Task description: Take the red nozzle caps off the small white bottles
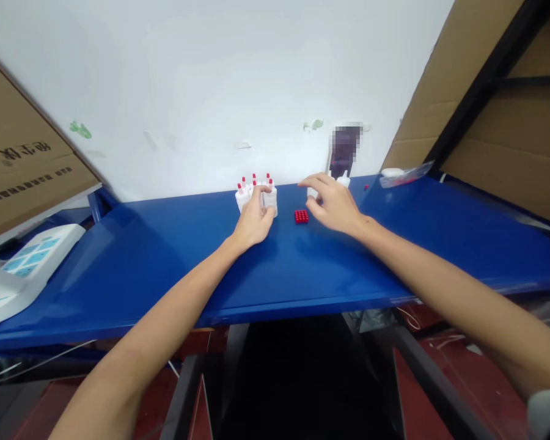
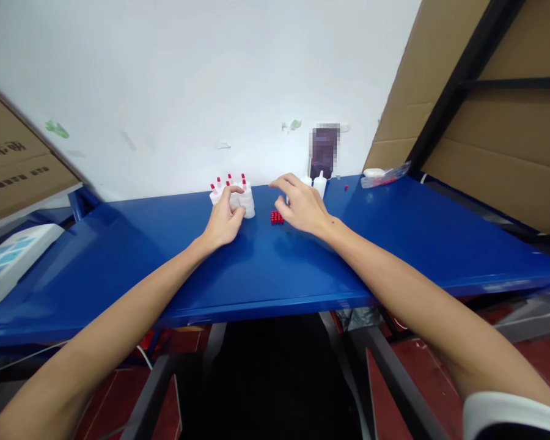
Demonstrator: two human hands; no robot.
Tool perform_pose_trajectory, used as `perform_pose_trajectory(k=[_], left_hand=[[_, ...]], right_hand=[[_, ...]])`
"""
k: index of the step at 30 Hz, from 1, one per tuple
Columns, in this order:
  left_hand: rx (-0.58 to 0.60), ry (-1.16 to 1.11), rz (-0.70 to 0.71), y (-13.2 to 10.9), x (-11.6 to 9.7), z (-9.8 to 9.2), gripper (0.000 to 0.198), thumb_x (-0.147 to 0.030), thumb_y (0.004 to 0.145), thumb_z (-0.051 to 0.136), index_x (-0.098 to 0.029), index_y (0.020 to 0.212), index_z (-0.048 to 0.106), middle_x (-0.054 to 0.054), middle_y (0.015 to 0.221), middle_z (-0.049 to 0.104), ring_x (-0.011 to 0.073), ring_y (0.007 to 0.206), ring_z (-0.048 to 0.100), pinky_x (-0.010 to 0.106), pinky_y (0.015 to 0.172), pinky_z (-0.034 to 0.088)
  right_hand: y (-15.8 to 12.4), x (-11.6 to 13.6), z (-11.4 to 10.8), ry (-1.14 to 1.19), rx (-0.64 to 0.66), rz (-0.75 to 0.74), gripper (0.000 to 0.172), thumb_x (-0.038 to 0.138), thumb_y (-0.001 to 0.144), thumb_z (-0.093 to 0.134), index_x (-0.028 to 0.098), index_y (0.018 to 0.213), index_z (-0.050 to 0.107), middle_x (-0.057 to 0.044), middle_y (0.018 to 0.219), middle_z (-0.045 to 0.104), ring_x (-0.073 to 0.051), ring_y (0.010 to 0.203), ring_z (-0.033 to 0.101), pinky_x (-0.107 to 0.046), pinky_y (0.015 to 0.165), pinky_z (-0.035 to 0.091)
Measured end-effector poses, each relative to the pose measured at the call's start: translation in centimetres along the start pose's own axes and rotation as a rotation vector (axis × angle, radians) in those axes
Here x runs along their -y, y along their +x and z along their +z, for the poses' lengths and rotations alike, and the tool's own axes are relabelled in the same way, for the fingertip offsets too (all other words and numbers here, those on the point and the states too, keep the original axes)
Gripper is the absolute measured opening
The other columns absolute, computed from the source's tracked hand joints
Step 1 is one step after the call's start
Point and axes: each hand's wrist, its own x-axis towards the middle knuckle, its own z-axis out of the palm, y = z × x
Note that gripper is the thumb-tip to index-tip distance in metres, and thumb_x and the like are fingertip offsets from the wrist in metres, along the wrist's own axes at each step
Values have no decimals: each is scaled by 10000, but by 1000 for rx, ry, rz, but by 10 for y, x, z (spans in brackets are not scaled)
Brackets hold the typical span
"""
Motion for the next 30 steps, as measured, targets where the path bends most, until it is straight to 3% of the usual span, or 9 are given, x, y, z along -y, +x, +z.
perform_pose_trajectory(k=[2, 5, 9, 12, 17, 21, 25, 30], left_hand=[[-29, 88, 99, -1, -1, -2, 408, -154, 839, 473, -214, 1242, 490, -50, 647, 464, 148, 573, 487, 307, 625, 432], [-16, 251, 254, -4, -7, -4, 434, -175, 846, 490, -220, 1275, 543, 58, 1014, 582, 193, 855, 588, 353, 769, 498], [-33, 338, 249, -7, -13, -4, 413, -198, 892, 481, -232, 1291, 579, 100, 1261, 540, 175, 838, 589, 343, 733, 511], [-35, 346, 268, -7, -14, -4, 387, -165, 880, 483, -212, 1242, 612, 104, 1278, 550, 172, 830, 598, 387, 820, 510], [-53, 343, 272, -3, -12, -9, 352, -102, 844, 456, -203, 1123, 644, 77, 1273, 638, 220, 962, 639, 491, 1025, 409], [-86, 300, 279, -1, -9, -9, 351, -102, 810, 453, -185, 1091, 646, 76, 1216, 682, 224, 989, 648, 426, 984, 466], [-127, 261, 246, 1, -4, -6, 328, -107, 834, 446, -178, 1079, 651, 99, 1289, 654, 203, 985, 660, 347, 869, 534], [-133, 245, 211, 0, -5, -6, 297, -110, 860, 461, -176, 1074, 657, 97, 1305, 654, 167, 844, 672, 342, 841, 559]], right_hand=[[-1, -1, 2, 40, 51, -40, 374, 144, 870, 492, 189, 1185, 688, -93, 1213, 690, -199, 775, 634, -376, 778, 520], [-2, -2, 5, 80, 105, -70, 373, 146, 879, 489, 186, 1190, 692, -96, 1194, 696, -209, 829, 638, -363, 781, 512], [-3, -2, 7, 107, 122, -73, 363, 152, 880, 485, 178, 1171, 700, -95, 1143, 704, -196, 793, 622, -355, 768, 501], [-3, -3, 7, 123, 115, -69, 357, 155, 882, 483, 180, 1161, 703, -90, 1123, 708, -193, 785, 621, -356, 768, 499], [-3, -5, 9, 133, 112, -65, 333, 156, 883, 497, 176, 1135, 714, -92, 1111, 719, -196, 787, 632, -364, 780, 506], [-3, -5, 8, 137, 123, -53, 322, 160, 885, 495, 176, 1115, 721, -88, 1095, 728, -184, 744, 624, -363, 769, 507], [-3, -4, 7, 139, 142, -25, 319, 175, 886, 499, 175, 1111, 725, -80, 1084, 734, -162, 670, 601, -366, 757, 507], [-3, -5, 9, 174, 154, 21, 363, 199, 895, 514, 192, 1211, 694, -78, 1128, 741, -168, 680, 617, -367, 755, 514]])
